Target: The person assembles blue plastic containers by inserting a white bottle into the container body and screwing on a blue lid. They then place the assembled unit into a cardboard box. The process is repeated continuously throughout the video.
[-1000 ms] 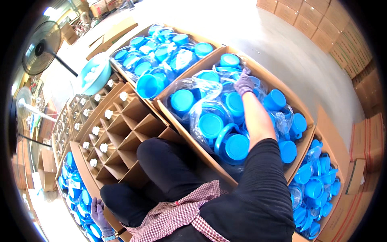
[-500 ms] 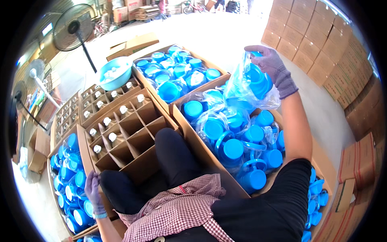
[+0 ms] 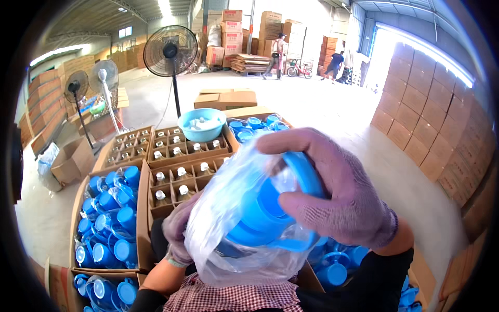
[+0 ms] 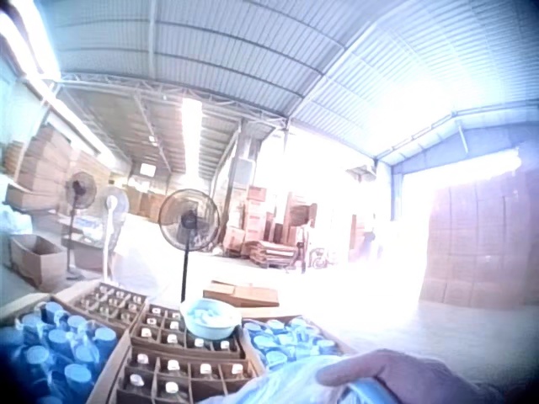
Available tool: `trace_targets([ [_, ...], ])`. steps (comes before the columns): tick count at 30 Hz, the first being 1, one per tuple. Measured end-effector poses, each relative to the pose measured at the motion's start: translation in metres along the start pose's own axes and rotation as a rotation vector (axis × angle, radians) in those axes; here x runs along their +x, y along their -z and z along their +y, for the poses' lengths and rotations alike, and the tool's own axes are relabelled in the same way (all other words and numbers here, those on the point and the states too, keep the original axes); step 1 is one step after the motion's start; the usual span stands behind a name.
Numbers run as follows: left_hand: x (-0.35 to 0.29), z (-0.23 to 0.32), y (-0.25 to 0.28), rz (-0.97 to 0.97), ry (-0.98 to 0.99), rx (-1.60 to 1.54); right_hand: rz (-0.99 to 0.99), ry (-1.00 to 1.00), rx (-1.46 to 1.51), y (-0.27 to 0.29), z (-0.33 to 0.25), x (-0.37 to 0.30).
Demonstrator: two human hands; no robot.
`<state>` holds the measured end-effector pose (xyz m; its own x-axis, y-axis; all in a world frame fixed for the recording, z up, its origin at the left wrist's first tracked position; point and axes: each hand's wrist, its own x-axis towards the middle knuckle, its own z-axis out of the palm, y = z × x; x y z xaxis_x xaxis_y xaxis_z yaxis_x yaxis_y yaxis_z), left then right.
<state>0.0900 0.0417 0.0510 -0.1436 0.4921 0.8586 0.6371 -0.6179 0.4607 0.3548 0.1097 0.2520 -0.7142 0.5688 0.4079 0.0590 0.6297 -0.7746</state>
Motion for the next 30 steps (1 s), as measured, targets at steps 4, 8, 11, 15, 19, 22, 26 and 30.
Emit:
trace_targets([
  [4, -0.016, -0.021, 0.049, 0.114, 0.213, -0.141, -0.134, -0.254, -0.044, 0.021, 0.111, -0.030],
  [8, -0.030, -0.088, 0.042, -0.007, 0.616, -0.607, -0.492, -0.062, -0.565, -0.010, 0.225, -0.058],
  [11, -0.091, -0.161, 0.025, -0.094, 0.923, -1.069, -0.123, 0.280, 0.454, -0.083, 0.222, -0.023],
  [15, -0.147, -0.166, -0.022, -0.221, 0.729, -0.711, 0.049, 0.251, 0.485, -0.148, 0.254, 0.021],
  [19, -0.215, -0.127, 0.005, 0.008, 1.059, -0.848, 0.024, 0.073, 0.539, -0.161, 0.281, 0.073],
  [22, -0.184, -0.061, 0.044, 0.381, 1.119, -0.631, 0.075, 0.029, 0.389, -0.175, 0.291, 0.087],
  [26, -0.051, -0.059, 0.062, 0.541, 0.611, -0.195, 0.154, 0.127, 0.132, -0.198, 0.276, 0.097],
  [30, -0.040, -0.164, 0.055, 0.008, 0.847, -0.773, 0.185, 0.286, 0.001, -0.214, 0.228, 0.090],
])
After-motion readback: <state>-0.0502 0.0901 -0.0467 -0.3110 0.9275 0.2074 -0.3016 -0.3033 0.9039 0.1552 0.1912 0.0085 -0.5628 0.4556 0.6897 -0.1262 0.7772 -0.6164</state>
